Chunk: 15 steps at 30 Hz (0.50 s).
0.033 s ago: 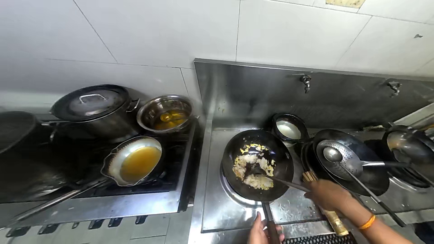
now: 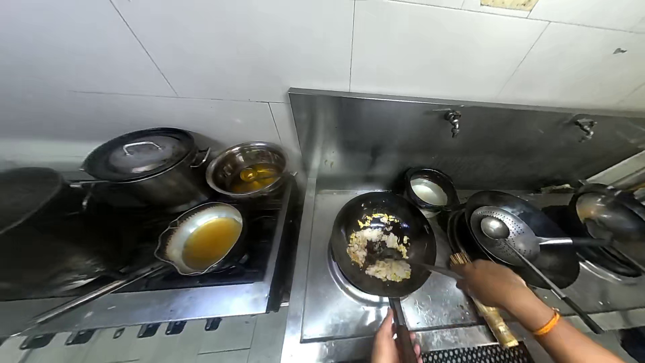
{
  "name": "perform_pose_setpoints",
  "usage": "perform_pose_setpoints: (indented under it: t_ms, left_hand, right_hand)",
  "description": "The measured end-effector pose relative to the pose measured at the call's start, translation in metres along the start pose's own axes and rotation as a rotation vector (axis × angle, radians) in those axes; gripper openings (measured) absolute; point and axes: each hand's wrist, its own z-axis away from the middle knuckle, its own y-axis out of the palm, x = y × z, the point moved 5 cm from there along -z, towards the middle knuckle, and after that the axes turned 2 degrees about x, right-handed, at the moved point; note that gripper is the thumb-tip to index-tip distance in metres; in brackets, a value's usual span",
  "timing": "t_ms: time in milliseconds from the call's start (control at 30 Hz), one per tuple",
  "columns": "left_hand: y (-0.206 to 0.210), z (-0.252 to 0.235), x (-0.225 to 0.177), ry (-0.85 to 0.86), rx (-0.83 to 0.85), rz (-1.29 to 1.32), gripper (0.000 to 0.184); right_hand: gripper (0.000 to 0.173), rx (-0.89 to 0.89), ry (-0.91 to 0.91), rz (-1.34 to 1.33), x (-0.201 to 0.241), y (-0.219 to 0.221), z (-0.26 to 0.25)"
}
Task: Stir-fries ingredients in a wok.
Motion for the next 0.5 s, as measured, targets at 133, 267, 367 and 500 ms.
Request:
perform_pose_setpoints:
  t_ms: [133,267,367,500]
  left_hand:
    - [0.057,0.017,0.024,0.018,-0.126,-0.093,0.024]
    - [0.058,0.032,0.013,0.057,-0.132,-0.113,0.022]
    - [0.027,0.050,0.034,0.073,-0.081,-0.076,0.018]
    - [0.068,0.132,0.091,0.061,-0.143,-0.101,0.010]
  right_hand:
    - [0.039,-0.081,0.005,-0.116,0.044,0.026,-0.013]
    - [0.044,0.056,-0.275,-0.306,0.028,0.062,-0.012]
    - [0.029,-0.010,-0.377,-0.323,-0.030,0.038,0.046]
    - [0.036,0.280,-0.582,-0.745,-0.097,0.043,0.085]
